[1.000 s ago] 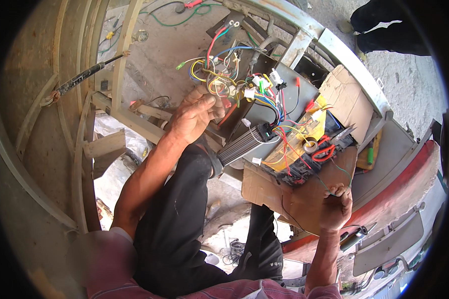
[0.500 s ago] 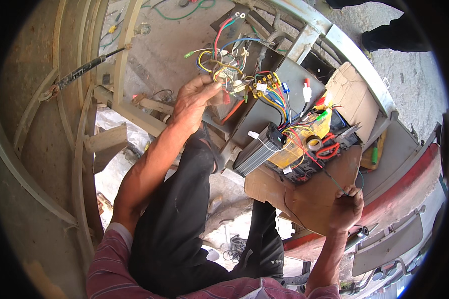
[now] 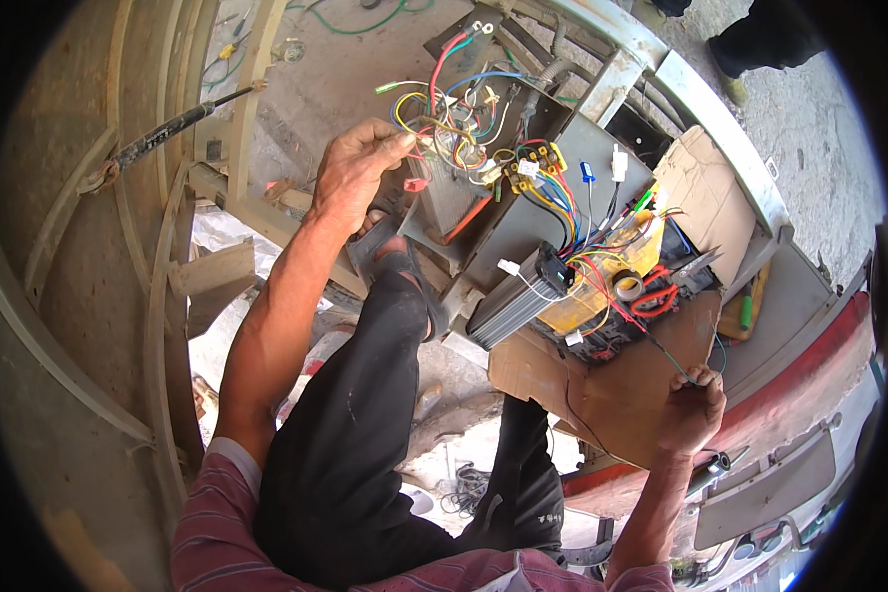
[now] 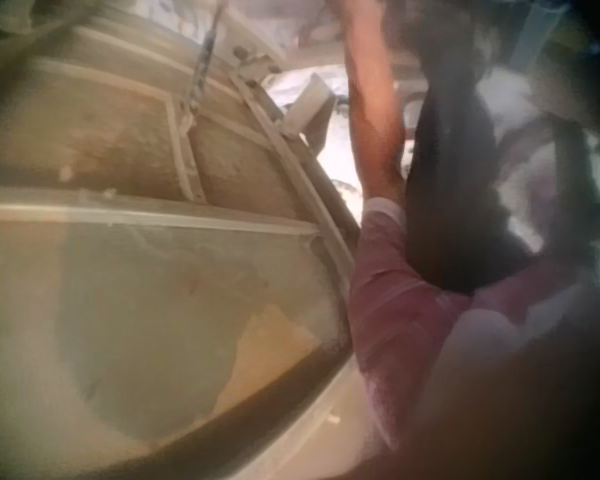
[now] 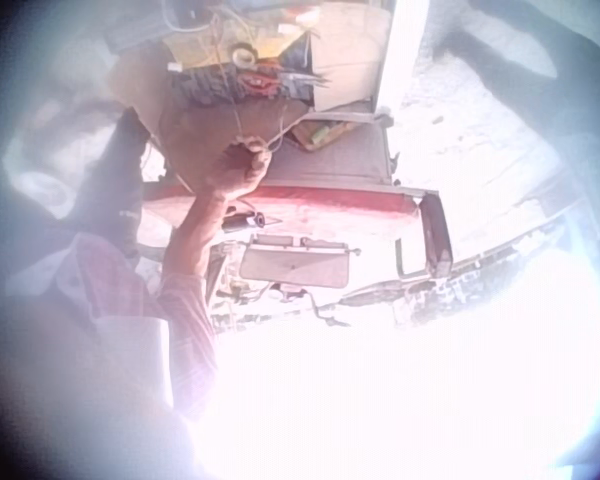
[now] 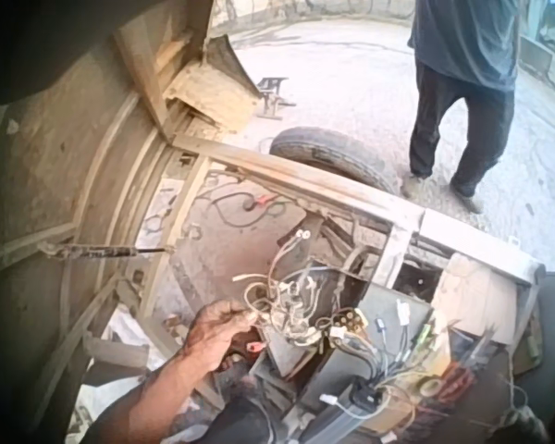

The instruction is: The person sits on the ground and works on a wiring harness connected to a silver heat sink. They strip wire ends, twist wires together, and use orange-handled pliers to cut and crimp connections. The person also handles a roll of electrical tape near the end.

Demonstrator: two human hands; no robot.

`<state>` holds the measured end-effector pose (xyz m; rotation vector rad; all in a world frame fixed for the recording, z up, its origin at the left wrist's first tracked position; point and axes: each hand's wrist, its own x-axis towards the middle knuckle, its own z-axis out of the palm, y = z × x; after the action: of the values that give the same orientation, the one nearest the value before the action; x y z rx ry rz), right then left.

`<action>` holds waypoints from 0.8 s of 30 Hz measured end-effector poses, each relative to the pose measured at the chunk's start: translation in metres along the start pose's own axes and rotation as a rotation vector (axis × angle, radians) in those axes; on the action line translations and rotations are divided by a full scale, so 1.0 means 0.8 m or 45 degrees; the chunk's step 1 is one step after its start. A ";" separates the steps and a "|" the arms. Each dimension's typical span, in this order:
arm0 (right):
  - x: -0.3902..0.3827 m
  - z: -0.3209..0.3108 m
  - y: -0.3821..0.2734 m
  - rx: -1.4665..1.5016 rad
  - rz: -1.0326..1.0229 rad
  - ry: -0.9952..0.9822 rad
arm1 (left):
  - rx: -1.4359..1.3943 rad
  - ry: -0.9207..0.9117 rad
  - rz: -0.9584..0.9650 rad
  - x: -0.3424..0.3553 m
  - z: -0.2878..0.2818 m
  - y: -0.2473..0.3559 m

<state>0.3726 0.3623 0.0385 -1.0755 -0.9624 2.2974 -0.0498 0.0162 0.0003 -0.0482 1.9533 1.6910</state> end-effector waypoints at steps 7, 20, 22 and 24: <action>0.001 -0.003 0.000 -0.009 0.005 -0.019 | 0.236 -0.126 0.323 0.024 0.010 -0.014; 0.004 -0.010 -0.002 -0.045 0.020 -0.015 | 0.876 0.091 0.533 0.008 0.046 -0.016; 0.003 -0.011 -0.001 -0.041 0.023 -0.013 | 0.912 0.102 0.669 0.004 0.047 0.005; 0.003 -0.011 0.000 -0.014 0.026 -0.026 | 0.966 0.127 0.731 0.006 0.045 0.032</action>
<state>0.3786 0.3675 0.0336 -1.0729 -0.9780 2.3264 -0.0497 0.0564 0.0198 0.7805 2.7329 1.1272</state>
